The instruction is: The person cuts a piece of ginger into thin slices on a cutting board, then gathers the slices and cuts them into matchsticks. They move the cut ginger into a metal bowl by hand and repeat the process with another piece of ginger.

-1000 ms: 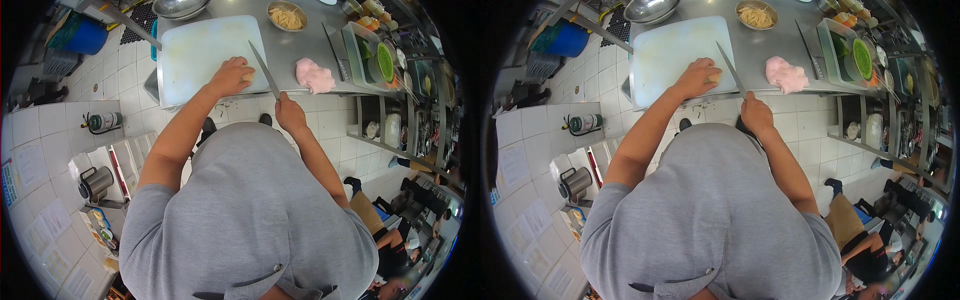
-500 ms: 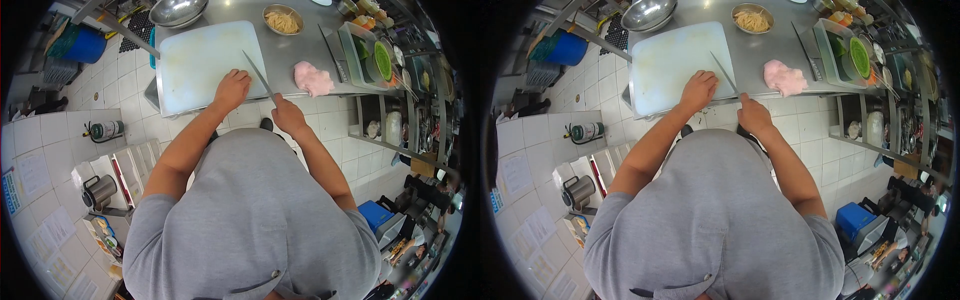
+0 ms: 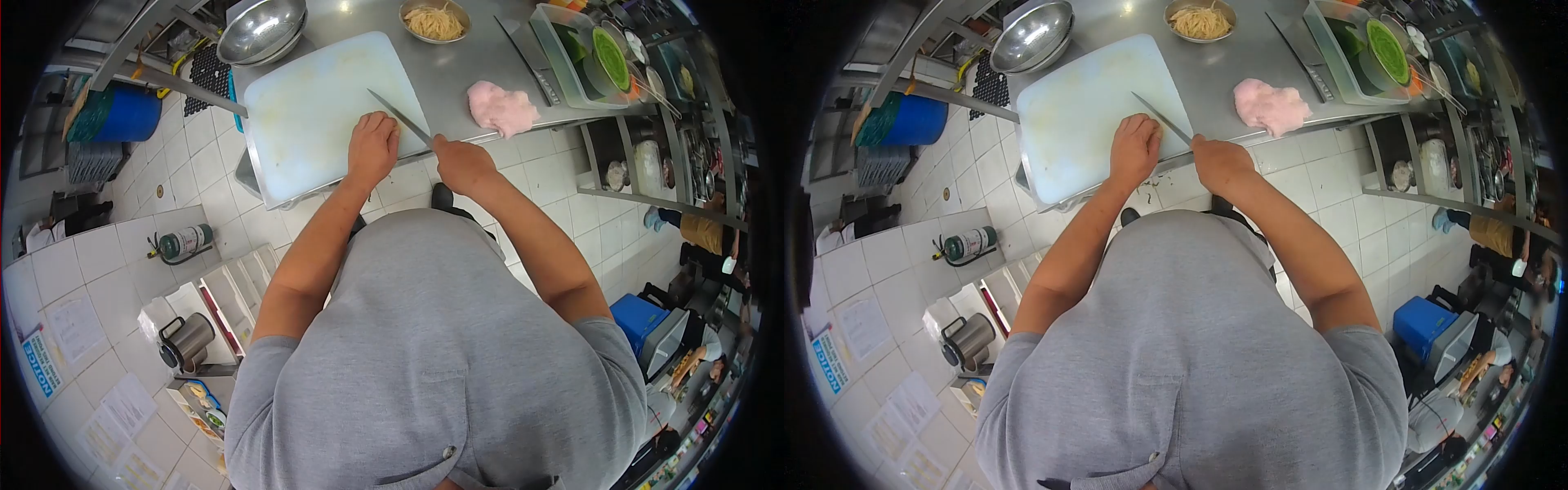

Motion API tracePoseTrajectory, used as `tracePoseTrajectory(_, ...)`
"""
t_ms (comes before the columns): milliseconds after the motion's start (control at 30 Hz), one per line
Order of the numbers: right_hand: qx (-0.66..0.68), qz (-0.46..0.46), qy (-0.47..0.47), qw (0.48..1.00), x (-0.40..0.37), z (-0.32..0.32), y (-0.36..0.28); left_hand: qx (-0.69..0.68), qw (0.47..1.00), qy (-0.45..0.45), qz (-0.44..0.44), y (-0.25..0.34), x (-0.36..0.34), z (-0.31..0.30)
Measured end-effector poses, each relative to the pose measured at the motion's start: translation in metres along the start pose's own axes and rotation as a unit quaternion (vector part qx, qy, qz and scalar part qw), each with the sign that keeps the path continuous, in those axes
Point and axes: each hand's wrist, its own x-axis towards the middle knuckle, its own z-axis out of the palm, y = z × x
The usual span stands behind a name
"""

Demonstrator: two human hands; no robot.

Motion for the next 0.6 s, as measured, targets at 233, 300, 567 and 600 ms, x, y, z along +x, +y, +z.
tracePoseTrajectory(233,0.017,0.018,0.011,1.0,-0.004,0.044,0.007,0.012,1.0,0.01,0.027,-0.003,0.003,0.0)
tracePoseTrajectory(300,0.008,0.014,0.005,1.0,0.01,0.027,0.002,0.01,1.0,0.004,0.026,-0.003,0.002,0.003)
tracePoseTrajectory(567,-0.009,0.017,-0.042,0.999,-0.017,0.028,0.001,0.013,0.999,0.019,0.029,-0.009,-0.001,0.005)
tracePoseTrajectory(600,-0.008,0.015,-0.027,1.0,-0.011,0.036,0.004,0.011,0.999,0.019,0.024,-0.008,-0.002,0.005)
